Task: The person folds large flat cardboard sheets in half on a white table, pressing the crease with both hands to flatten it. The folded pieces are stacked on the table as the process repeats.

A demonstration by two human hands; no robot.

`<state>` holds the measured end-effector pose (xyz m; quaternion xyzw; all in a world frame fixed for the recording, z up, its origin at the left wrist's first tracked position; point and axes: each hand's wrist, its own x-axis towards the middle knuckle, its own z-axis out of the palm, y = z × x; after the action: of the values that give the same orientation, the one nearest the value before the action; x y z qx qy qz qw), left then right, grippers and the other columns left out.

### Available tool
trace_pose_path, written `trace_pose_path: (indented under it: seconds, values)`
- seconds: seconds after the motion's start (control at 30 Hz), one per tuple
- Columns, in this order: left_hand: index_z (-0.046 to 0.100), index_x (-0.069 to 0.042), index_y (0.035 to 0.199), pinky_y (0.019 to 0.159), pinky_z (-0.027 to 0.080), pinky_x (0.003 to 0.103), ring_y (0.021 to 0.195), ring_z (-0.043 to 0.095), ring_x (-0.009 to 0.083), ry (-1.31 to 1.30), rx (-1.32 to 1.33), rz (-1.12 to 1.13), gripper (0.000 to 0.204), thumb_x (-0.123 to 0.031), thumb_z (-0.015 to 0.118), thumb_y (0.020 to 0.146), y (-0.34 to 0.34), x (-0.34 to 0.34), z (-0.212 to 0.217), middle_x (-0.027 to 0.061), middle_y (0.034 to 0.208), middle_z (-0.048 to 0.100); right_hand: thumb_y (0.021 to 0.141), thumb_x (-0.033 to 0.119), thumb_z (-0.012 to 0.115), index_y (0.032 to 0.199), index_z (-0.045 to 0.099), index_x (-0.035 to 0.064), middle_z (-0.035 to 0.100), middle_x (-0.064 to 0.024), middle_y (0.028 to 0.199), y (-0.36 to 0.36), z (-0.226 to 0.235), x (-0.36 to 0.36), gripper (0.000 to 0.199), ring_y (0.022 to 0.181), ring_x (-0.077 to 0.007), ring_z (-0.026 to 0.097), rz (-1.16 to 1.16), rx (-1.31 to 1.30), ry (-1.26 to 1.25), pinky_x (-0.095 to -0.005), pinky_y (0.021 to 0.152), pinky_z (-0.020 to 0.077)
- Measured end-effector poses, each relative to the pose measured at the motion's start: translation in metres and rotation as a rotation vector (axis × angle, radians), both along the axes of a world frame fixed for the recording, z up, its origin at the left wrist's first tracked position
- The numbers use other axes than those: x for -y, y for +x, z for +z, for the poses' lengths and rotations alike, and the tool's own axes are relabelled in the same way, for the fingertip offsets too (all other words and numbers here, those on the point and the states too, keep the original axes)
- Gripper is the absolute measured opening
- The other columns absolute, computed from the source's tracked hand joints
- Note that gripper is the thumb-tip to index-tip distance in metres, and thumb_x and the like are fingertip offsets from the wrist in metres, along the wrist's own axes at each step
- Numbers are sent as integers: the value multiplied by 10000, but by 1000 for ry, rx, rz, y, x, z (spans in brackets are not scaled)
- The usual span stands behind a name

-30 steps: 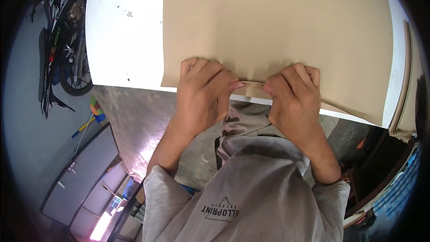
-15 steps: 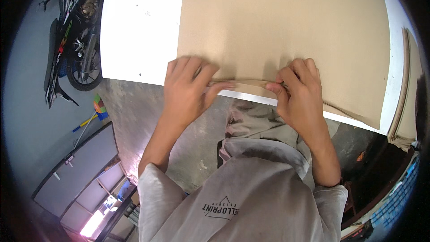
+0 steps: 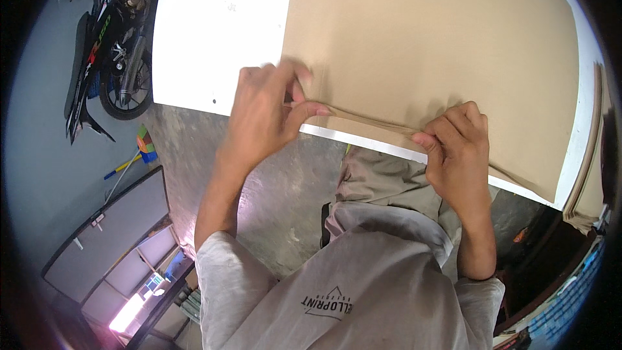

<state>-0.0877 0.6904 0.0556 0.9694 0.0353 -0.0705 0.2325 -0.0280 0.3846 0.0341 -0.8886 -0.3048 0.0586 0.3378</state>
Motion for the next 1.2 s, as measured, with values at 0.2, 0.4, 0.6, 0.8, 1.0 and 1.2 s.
trace_pose_path:
  seconds: [0.2, 0.4, 0.6, 0.8, 1.0, 1.2]
  values:
    - [624, -57, 1310, 986, 415, 510, 1194, 551, 359, 259, 6, -1, 959, -571, 972, 579, 24, -6, 4, 158, 1245, 601, 820, 104, 831, 831, 676, 47, 617, -78, 848, 5, 4, -3, 165, 881, -318, 548, 16, 4, -35, -457, 781, 392]
    - [521, -164, 1560, 1255, 162, 681, 1597, 225, 462, 347, 233, -177, 791, -603, 725, 935, 18, 10, -4, 258, 1689, 313, 820, 123, 824, 822, 684, 60, 621, -87, 833, 3, -6, 1, 153, 878, -319, 554, 9, 56, 43, -462, 798, 400]
    - [367, -248, 1702, 1267, -4, 744, 1657, 49, 482, 226, 294, 8, 744, -649, 412, 1078, 39, 2, -64, 251, 1783, 173, 787, 161, 856, 819, 710, 88, 624, -54, 821, 3, -11, 0, 166, 890, -290, 554, 6, 70, 33, -454, 811, 410]
    - [424, -188, 1674, 1268, -45, 726, 1657, 90, 463, 579, 329, -138, 677, -535, 433, 1092, 43, 17, -46, 240, 1784, 181, 802, 199, 858, 830, 720, 106, 611, -32, 811, -3, -20, 0, 168, 897, -265, 538, -11, 136, 50, -430, 818, 401]
    - [393, -122, 1674, 1261, -1, 741, 1649, 100, 495, 138, 270, -163, 675, -484, 421, 1105, 45, 102, -40, 272, 1769, 193, 822, 174, 816, 882, 732, 80, 619, -51, 850, -9, -28, -2, 140, 950, -264, 570, -17, 200, 128, -428, 862, 432]
    - [382, -127, 1685, 1255, -6, 749, 1636, 80, 539, 333, 272, -93, 698, -516, 410, 1107, 61, 114, -53, 319, 1756, 174, 745, 74, 829, 995, 764, 48, 635, -75, 950, -17, 3, 108, 260, 935, -289, 620, -206, 422, 116, -476, 848, 476]
